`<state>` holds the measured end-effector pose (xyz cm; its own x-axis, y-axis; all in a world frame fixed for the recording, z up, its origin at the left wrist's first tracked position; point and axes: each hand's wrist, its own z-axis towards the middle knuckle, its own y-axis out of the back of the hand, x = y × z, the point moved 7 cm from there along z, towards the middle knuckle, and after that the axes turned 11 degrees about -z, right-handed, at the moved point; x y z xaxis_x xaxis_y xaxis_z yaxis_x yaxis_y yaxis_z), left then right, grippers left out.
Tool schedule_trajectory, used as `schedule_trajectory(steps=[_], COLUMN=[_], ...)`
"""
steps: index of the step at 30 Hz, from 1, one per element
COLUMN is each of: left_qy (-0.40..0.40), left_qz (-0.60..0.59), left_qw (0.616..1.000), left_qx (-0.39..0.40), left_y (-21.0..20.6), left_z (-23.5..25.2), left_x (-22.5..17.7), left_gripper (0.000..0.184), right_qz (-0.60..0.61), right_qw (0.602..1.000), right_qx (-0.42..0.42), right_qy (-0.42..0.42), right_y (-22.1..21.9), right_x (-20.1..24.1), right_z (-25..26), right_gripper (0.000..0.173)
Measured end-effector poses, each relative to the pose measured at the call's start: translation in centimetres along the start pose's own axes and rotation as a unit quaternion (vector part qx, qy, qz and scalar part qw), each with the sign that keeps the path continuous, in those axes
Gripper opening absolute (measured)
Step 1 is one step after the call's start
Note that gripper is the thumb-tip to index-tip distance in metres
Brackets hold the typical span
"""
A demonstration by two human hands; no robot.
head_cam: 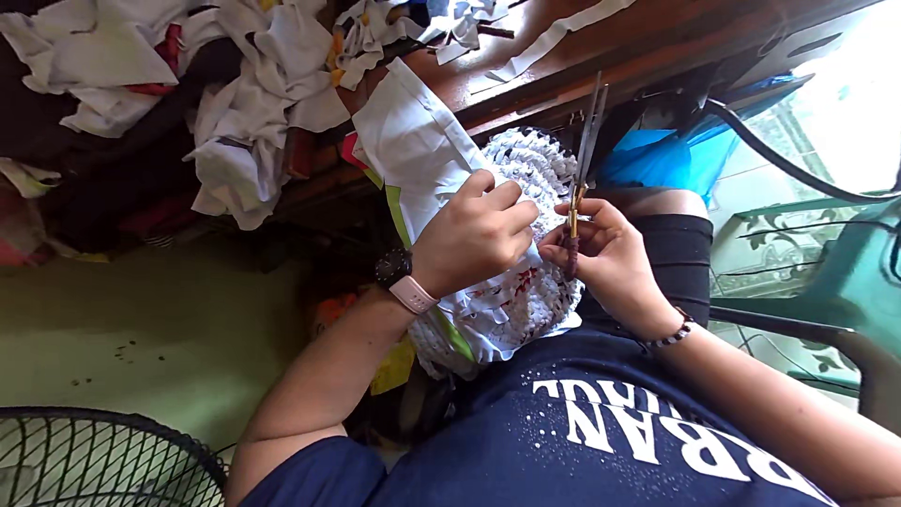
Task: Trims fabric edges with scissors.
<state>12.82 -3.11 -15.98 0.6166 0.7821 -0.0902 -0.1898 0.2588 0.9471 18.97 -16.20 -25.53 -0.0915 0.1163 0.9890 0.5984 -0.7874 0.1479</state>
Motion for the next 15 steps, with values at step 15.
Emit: schedule_trajectory(steps=[15], left_qy=[0.036], left_qz=[-0.042], left_qw=[0.997], left_qx=[-0.048], left_y=[0.2], left_z=[-2.2], left_x=[0.2], left_gripper=[0.019], right_qz=[-0.016], right_qw=[1.0], right_qx=[-0.001], right_qy=[0.022], right_y=[-0.6], right_x=[0.3], right_z=[0.3], right_gripper=[0.057])
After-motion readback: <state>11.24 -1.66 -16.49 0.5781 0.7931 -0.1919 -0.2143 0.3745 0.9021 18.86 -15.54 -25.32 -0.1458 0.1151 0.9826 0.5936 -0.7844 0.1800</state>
